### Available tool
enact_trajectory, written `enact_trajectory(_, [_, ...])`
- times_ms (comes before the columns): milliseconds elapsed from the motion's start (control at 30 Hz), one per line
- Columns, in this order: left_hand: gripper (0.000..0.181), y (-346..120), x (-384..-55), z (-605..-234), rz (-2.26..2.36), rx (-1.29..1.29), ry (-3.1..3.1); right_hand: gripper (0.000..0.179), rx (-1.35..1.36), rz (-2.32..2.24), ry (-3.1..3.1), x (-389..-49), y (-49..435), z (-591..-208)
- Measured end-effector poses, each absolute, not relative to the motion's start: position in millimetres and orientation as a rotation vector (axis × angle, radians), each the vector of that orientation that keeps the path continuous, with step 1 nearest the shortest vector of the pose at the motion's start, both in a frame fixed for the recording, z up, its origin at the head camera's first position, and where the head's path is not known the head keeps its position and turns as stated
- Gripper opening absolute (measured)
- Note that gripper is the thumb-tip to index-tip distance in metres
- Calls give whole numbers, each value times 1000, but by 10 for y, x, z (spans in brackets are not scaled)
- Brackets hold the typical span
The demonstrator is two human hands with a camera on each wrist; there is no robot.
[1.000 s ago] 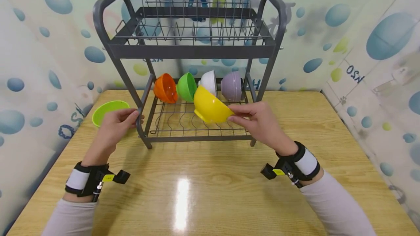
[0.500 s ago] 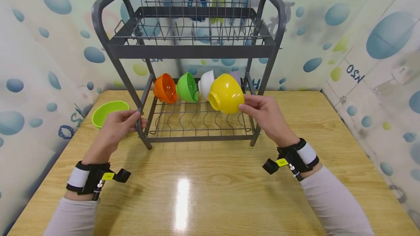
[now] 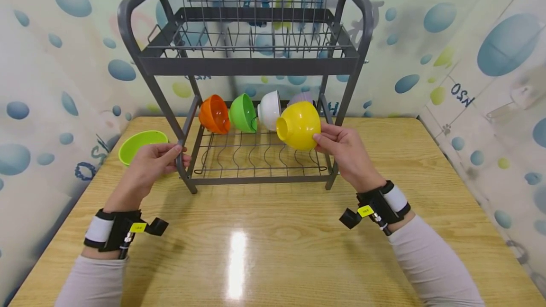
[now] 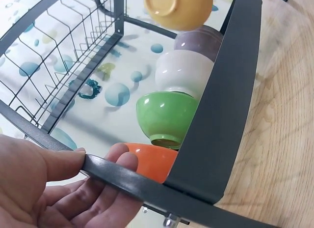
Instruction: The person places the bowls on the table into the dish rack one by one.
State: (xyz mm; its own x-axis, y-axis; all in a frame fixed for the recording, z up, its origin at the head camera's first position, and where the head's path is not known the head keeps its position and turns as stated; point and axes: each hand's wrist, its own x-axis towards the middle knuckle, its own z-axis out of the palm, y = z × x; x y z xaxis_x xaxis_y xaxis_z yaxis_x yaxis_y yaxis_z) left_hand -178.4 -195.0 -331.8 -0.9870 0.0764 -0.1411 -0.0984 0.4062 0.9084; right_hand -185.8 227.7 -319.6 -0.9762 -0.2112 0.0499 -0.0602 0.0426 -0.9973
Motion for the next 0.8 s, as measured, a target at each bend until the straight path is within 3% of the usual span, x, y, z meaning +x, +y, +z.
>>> enact_trajectory(800, [47, -1958, -1787, -3321, 1614, -23, 2503, 53, -104, -1849, 2352, -1851, 2277, -3258])
